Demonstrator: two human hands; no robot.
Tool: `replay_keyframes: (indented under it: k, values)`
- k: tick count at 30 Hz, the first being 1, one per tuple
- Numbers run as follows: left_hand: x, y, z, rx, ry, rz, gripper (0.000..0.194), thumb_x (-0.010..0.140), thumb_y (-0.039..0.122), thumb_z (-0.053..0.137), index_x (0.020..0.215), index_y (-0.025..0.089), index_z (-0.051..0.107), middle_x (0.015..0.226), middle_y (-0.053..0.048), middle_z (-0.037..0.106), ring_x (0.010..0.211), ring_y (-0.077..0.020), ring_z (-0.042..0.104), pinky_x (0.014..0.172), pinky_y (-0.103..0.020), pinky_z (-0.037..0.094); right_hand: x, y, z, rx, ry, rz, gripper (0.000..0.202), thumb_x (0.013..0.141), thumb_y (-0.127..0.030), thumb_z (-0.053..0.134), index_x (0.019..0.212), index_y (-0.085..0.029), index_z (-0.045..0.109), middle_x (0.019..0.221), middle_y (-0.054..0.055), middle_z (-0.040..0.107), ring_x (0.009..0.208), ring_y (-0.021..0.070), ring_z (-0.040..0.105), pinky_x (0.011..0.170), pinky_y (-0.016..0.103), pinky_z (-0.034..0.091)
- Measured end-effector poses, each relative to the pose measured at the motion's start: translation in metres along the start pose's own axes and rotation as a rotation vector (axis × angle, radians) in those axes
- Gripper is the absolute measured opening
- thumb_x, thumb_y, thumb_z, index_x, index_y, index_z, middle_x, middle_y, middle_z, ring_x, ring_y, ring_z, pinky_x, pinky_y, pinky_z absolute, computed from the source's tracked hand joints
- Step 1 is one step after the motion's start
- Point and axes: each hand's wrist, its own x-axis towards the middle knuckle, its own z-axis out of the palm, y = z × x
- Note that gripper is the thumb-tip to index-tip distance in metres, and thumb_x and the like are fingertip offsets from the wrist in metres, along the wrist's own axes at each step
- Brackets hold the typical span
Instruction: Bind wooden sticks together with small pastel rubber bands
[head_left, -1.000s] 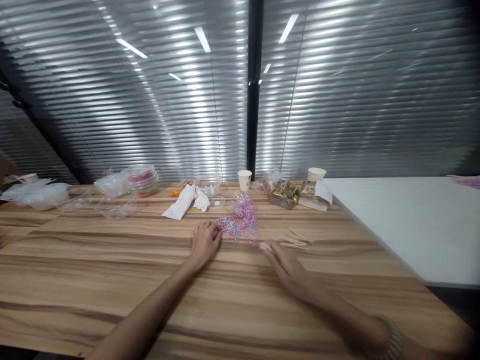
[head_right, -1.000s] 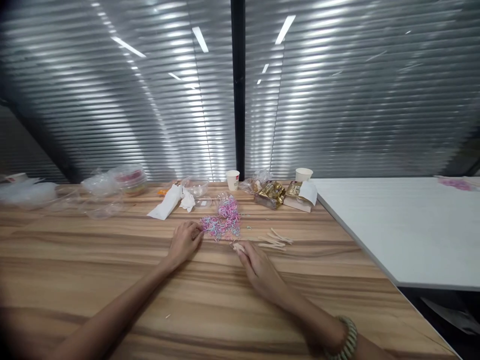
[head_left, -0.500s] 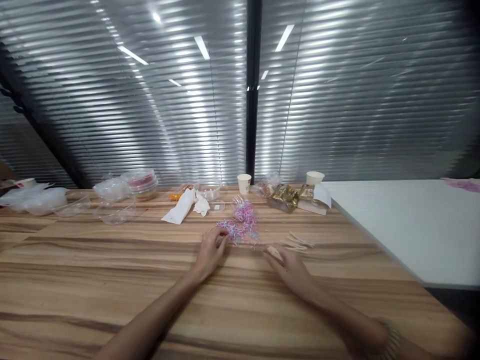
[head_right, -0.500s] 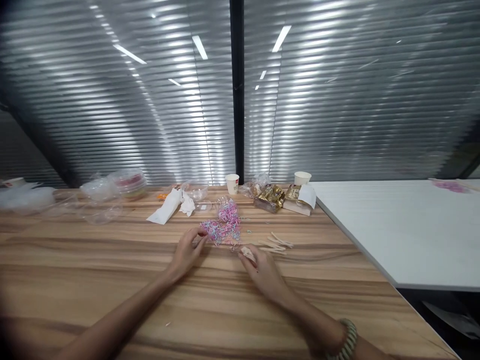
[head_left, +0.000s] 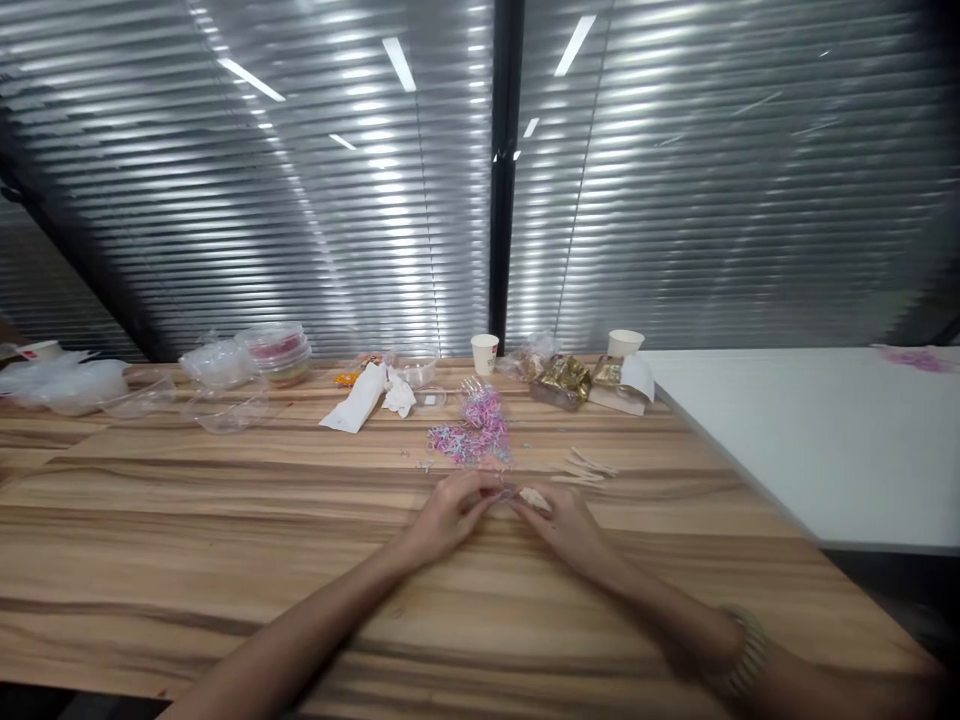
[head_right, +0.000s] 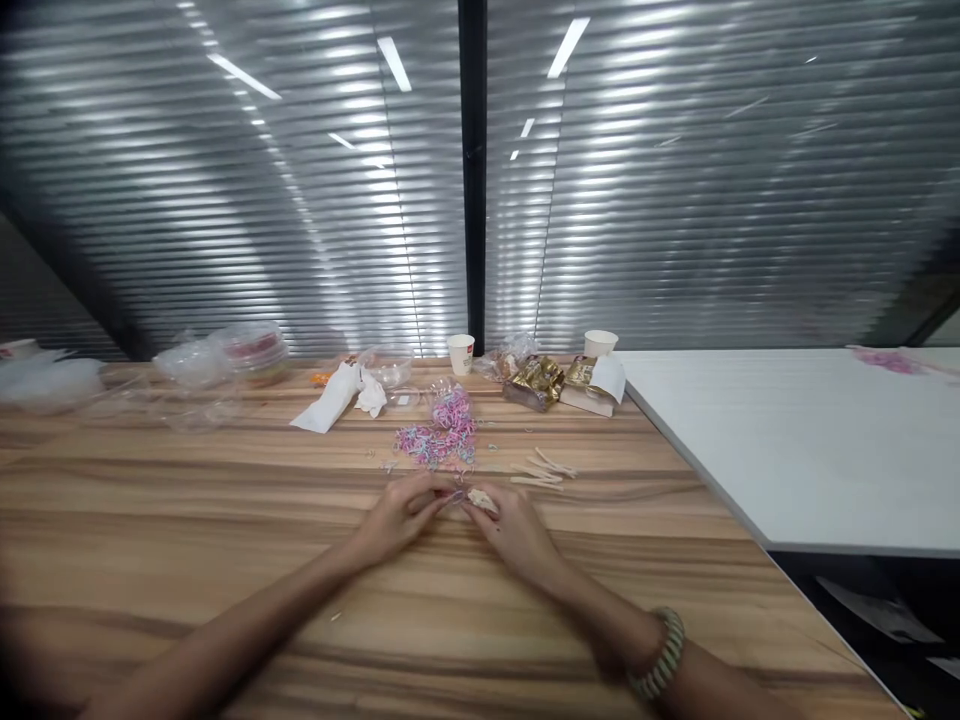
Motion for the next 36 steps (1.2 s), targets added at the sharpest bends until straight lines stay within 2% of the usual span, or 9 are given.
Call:
replay_keyframes:
  k: [6, 12, 16, 19, 24, 29, 31, 33, 36]
  values:
    - [0.000, 0.000, 0.000, -0.053, 0.039, -0.010, 0.022, 0.086, 0.025, 0.046, 0.099, 0.015, 0.061, 0.097, -0.006, 0.063, 0.091, -0.0131, 0.057, 0.083, -0.024, 0.042, 0.000, -0.001, 0.002, 0.034, 0.002, -0.077, 0.052, 0.079, -0.054, 0.033, 0.109, -0.018, 0.057, 0.107, 0.000, 0.049, 0.097, -0.0044, 0.049, 0.088, 0.004, 0.041]
    - [0.000, -0.001, 0.000, -0.058, -0.008, -0.010, 0.023, 0.083, 0.023, 0.048, 0.101, 0.014, 0.060, 0.099, -0.007, 0.063, 0.091, -0.0139, 0.057, 0.083, -0.025, 0.043, -0.003, -0.001, 0.003, 0.047, 0.008, -0.116, 0.053, 0.080, -0.052, 0.030, 0.095, -0.011, 0.061, 0.095, 0.002, 0.054, 0.081, -0.0076, 0.048, 0.072, -0.002, 0.037]
    - [0.002, 0.002, 0.000, -0.040, -0.022, -0.047, 0.025, 0.084, 0.023, 0.046, 0.102, 0.015, 0.061, 0.099, -0.007, 0.064, 0.090, -0.0141, 0.057, 0.082, -0.026, 0.044, -0.004, -0.003, 0.002, 0.050, -0.010, -0.107, 0.049, 0.080, -0.049, 0.033, 0.092, -0.011, 0.061, 0.092, 0.001, 0.054, 0.079, -0.0084, 0.047, 0.069, -0.003, 0.034]
    - [0.002, 0.004, -0.001, -0.026, -0.056, -0.002, 0.023, 0.086, 0.023, 0.044, 0.096, 0.015, 0.064, 0.096, -0.006, 0.065, 0.090, -0.0140, 0.057, 0.083, -0.025, 0.043, -0.004, -0.003, 0.004, 0.050, -0.005, -0.072, 0.050, 0.079, -0.051, 0.034, 0.093, -0.012, 0.061, 0.093, 0.000, 0.054, 0.078, -0.0087, 0.047, 0.067, -0.002, 0.033]
    - [0.000, 0.003, 0.001, -0.003, -0.070, 0.038, 0.024, 0.087, 0.025, 0.043, 0.091, 0.016, 0.065, 0.091, -0.006, 0.065, 0.090, -0.0147, 0.056, 0.083, -0.026, 0.042, -0.003, 0.001, 0.007, 0.044, 0.030, -0.075, 0.050, 0.078, -0.051, 0.034, 0.095, -0.011, 0.060, 0.095, 0.002, 0.053, 0.082, -0.0070, 0.048, 0.070, -0.001, 0.037]
    - [-0.001, 0.003, 0.001, -0.011, -0.062, 0.035, 0.024, 0.086, 0.024, 0.043, 0.097, 0.016, 0.063, 0.093, -0.006, 0.064, 0.088, -0.0135, 0.056, 0.081, -0.024, 0.042, -0.003, 0.001, 0.008, 0.052, 0.066, -0.085, 0.049, 0.078, -0.047, 0.036, 0.107, -0.014, 0.057, 0.105, 0.002, 0.050, 0.094, -0.0046, 0.049, 0.082, 0.002, 0.040]
    - [-0.002, 0.002, 0.002, -0.018, -0.070, 0.045, 0.024, 0.086, 0.024, 0.043, 0.095, 0.016, 0.064, 0.092, -0.006, 0.064, 0.088, -0.0137, 0.056, 0.080, -0.024, 0.042, -0.003, 0.003, 0.009, 0.051, 0.038, -0.075, 0.045, 0.078, -0.044, 0.036, 0.102, -0.013, 0.059, 0.101, 0.002, 0.052, 0.089, -0.0054, 0.049, 0.077, 0.001, 0.038]
    - [-0.003, 0.001, 0.005, -0.052, -0.067, 0.027, 0.024, 0.085, 0.025, 0.045, 0.093, 0.015, 0.065, 0.090, -0.007, 0.064, 0.086, -0.0141, 0.056, 0.078, -0.024, 0.042, -0.003, 0.005, 0.010, 0.033, -0.007, -0.042, 0.041, 0.079, -0.041, 0.036, 0.092, -0.011, 0.061, 0.090, 0.001, 0.054, 0.076, -0.0076, 0.046, 0.067, -0.001, 0.032]
    - [-0.006, 0.001, 0.010, -0.255, -0.071, -0.121, 0.026, 0.081, 0.029, 0.052, 0.094, 0.012, 0.065, 0.083, -0.008, 0.064, 0.075, -0.0130, 0.055, 0.069, -0.022, 0.043, -0.004, 0.006, 0.011, -0.002, -0.046, 0.001, 0.036, 0.077, -0.036, 0.037, 0.081, -0.008, 0.059, 0.077, 0.000, 0.054, 0.064, -0.0095, 0.039, 0.058, -0.001, 0.020]
